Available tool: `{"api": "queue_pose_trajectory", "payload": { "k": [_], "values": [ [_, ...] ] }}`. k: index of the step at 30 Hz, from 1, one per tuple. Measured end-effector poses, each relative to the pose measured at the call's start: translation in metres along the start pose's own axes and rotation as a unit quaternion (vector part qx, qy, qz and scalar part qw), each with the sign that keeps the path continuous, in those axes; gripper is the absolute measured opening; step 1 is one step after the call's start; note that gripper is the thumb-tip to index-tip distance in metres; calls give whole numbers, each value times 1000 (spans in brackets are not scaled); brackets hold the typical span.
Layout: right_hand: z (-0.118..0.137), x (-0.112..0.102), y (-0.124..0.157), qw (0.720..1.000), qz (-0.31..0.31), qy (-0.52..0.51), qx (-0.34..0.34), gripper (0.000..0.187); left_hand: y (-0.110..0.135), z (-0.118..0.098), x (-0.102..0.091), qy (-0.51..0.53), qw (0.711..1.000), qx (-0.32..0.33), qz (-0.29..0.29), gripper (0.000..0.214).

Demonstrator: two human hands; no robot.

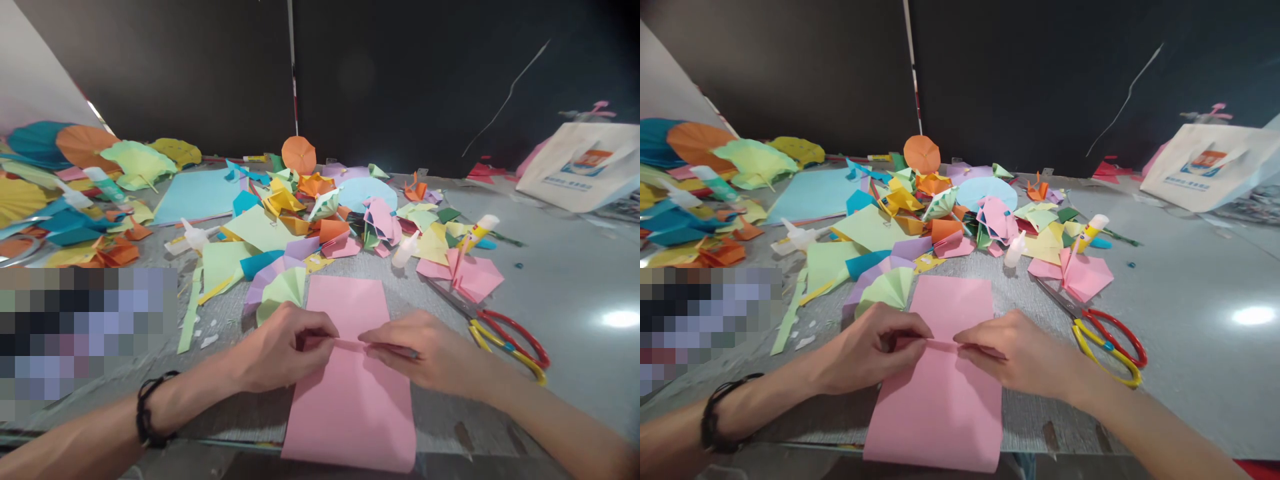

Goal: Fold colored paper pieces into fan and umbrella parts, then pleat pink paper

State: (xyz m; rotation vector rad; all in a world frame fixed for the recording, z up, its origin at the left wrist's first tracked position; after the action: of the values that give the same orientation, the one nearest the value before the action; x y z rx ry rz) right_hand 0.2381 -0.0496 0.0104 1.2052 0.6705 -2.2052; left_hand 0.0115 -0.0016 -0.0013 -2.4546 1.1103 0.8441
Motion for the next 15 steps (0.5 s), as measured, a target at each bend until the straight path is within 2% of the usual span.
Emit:
{"api": "queue_pose_trajectory", "payload": {
  "k": [3,7,12,15],
  "values": [
    [-4,-1,1,1000,-4,-14,6,21,0,1,0,32,999,-11,12,21],
    [-4,1,4,1000,-3,-1,10,22,1,-1,0,14,1000,5,23,19],
    [-6,1,6,1000,-17,4,11,22,0,-3,-1,48,997,14,58,34],
    [-4,-3,3,999,-33,-29,23,21,0,0,-1,71,996,5,57,36]
  ]
}}
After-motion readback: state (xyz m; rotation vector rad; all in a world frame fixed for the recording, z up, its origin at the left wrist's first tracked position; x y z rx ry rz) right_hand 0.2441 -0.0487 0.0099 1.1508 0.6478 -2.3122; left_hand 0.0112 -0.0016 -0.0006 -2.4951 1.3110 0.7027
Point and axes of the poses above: each hand's wrist, its own y-axis away from the middle knuckle, its own x-axis out of the palm, z = x × y, the point moved 3 cm from there along -y, towards the middle knuckle, and after that the axes turned 2 degrees about z, right-handed, at the moved point
